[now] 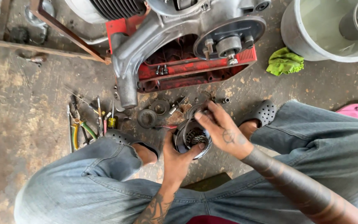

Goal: Disassembling and inspecting a motorcycle clutch assembly

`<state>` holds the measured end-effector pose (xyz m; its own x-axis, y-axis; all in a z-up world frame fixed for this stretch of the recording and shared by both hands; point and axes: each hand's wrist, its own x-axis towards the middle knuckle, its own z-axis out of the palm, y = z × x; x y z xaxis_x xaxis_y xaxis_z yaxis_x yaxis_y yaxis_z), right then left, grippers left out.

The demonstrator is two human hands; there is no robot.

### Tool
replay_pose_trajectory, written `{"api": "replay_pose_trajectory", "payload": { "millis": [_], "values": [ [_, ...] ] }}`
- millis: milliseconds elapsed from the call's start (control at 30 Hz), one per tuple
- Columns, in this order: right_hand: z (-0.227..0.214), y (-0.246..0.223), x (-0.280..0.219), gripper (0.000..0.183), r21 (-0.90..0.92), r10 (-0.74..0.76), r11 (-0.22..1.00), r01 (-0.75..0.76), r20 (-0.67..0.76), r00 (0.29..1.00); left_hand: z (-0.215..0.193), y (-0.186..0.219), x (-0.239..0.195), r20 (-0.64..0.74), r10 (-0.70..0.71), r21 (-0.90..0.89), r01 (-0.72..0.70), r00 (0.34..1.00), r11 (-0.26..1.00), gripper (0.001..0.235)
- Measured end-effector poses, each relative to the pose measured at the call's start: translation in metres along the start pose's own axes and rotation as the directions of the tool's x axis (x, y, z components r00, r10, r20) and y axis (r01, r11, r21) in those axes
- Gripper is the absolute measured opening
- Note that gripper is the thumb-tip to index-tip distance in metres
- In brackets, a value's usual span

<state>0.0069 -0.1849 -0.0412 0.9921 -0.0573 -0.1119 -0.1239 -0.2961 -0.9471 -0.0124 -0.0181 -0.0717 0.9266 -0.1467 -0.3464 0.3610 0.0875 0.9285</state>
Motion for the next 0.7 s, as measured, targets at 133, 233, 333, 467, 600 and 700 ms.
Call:
{"api": "replay_pose_trajectory", "payload": {
  "millis": [133, 233, 333, 467, 600, 700],
  "values": [
    [-0.007, 0.020, -0.003, 0.036, 0.103, 0.109, 0.990, -0.100, -0.083, 0.991, -0.006, -0.017, 0.003, 0.001, -0.087, -0.046, 0.087, 0.996, 0.995, 0.064],
    [-0.016, -0.003, 0.002, 0.025, 0.366, 0.472, 0.810, -0.457, 0.054, 0.880, -0.004, -0.024, 0.002, -0.079, -0.129, -0.216, 0.110, 0.988, 0.970, 0.075],
    [-0.013, 0.012, 0.001, 0.021, 0.497, 0.468, 0.730, -0.469, 0.136, 0.873, -0.003, -0.020, 0.000, -0.062, -0.153, -0.232, 0.135, 0.986, 0.963, 0.079],
    [-0.013, 0.004, -0.006, 0.017, 0.672, 0.512, 0.561, -0.483, 0.177, 0.841, -0.002, -0.023, 0.000, -0.077, -0.161, -0.209, 0.142, 0.984, 0.968, 0.079],
    [-0.023, 0.009, -0.009, 0.019, 0.728, 0.503, 0.493, -0.475, 0.207, 0.839, -0.001, -0.022, 0.001, -0.109, -0.192, -0.236, 0.162, 0.975, 0.958, 0.077],
    [-0.033, 0.038, -0.006, 0.020, 0.757, 0.492, 0.491, -0.431, 0.167, 0.855, -0.003, -0.037, 0.006, -0.127, -0.241, -0.265, 0.201, 0.962, 0.943, 0.079]
  ]
}}
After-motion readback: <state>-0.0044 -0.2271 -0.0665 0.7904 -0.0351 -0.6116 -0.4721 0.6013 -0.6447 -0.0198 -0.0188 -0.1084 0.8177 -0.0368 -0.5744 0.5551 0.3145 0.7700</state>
